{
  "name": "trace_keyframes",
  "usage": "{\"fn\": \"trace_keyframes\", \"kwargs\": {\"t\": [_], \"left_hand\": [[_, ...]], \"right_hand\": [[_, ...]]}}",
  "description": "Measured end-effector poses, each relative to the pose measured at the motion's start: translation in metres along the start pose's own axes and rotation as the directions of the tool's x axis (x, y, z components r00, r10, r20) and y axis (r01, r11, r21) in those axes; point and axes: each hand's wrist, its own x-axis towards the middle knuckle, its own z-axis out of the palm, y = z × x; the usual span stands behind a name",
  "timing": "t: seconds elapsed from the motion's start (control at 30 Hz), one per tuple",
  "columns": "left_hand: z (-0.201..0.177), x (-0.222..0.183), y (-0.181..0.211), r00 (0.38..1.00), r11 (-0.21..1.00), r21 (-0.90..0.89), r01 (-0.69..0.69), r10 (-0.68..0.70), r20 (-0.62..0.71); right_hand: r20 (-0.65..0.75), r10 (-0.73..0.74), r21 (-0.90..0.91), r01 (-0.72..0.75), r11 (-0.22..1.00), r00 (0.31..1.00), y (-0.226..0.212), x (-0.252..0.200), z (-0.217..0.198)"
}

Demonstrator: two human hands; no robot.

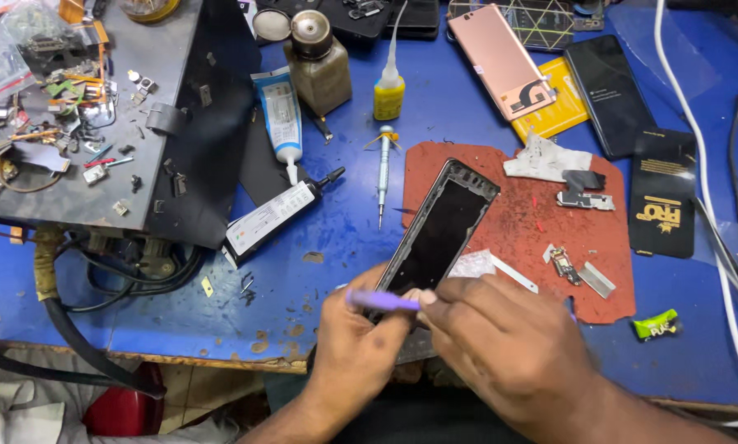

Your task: The person cleans the inside of a smartphone frame with a purple toothbrush, then applies adhesive from a tube along the frame's edge. They use a metal tool to spread the adhesive and press down on the frame to secure it.

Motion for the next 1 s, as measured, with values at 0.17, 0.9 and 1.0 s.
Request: {"fn": "trace_keyframes", "kwargs": {"t": [0.17,0.9,1.0], "left_hand": [[-0.001,0.001,0.002,0.968,0.952,-0.177,0.248,-0.25,0.01],[0.006,-0.001,0.003,0.963,0.937,-0.22,0.271,-0.264,0.064],[0.004,-0.003,0.005,0.973,0.949,-0.212,0.232,-0.227,0.046]], "right_hand": [[-0.147,0.451,0.091,-0.442,0.892,0.88,0.01,-0.004,-0.02],[-0.279,0.069,-0.214,-0.132,0.968,0.958,0.011,0.028,-0.024],[-0.194,0.043,-0.462,-0.13,0.878,0.98,0.037,0.037,-0.03]]}}
